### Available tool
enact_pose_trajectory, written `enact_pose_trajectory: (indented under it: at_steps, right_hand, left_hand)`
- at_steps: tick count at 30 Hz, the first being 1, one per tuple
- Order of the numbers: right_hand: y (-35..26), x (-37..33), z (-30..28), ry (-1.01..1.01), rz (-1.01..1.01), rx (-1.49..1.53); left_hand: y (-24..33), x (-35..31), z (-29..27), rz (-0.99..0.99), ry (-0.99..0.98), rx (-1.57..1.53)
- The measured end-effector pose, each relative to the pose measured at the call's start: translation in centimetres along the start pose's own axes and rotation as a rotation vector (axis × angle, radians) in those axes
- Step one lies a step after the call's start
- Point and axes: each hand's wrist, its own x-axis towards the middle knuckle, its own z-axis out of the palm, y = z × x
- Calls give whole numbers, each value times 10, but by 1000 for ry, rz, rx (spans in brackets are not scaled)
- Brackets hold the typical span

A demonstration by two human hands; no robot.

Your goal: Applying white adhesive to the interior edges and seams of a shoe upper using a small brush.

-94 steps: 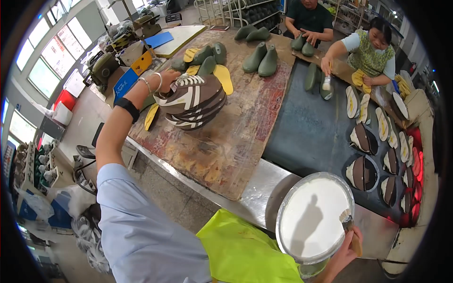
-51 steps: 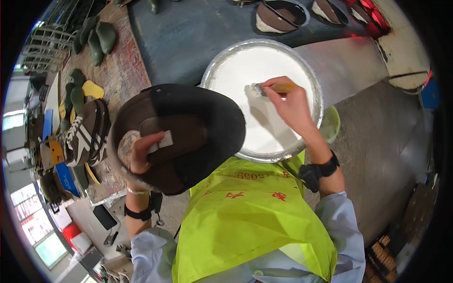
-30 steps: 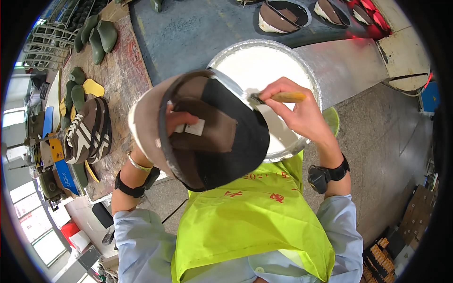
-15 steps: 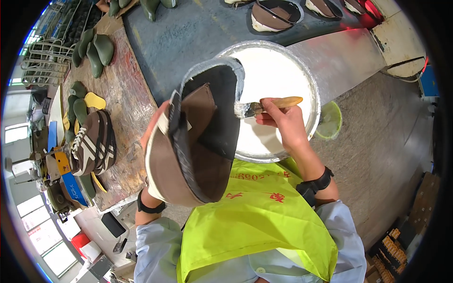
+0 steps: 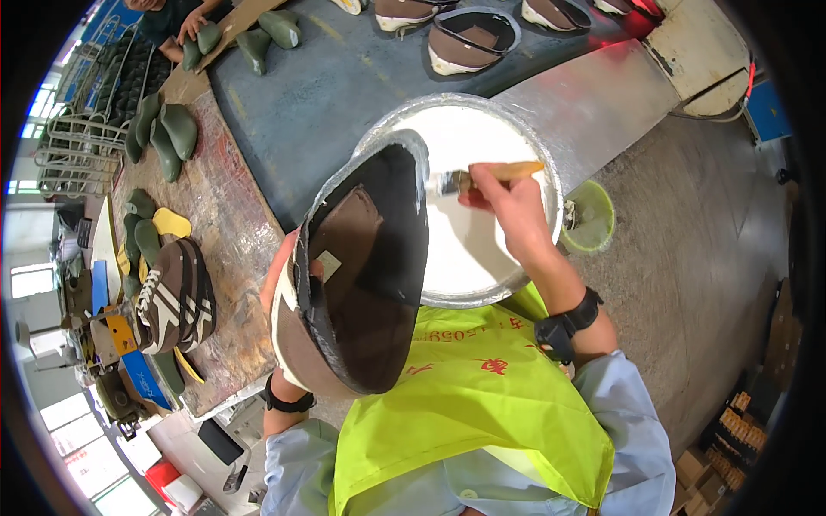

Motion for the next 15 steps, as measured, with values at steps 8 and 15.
enact_pose_trajectory:
  at_steps: [8,15]
  right_hand:
    - [18,-15,-18,29,-212,-10]
    - [8,-10,-13,-25,-347,-18]
  left_hand:
    - [-60,-6,30,206,-20,-1]
    - [-71,-21,36,-176,-208,-548]
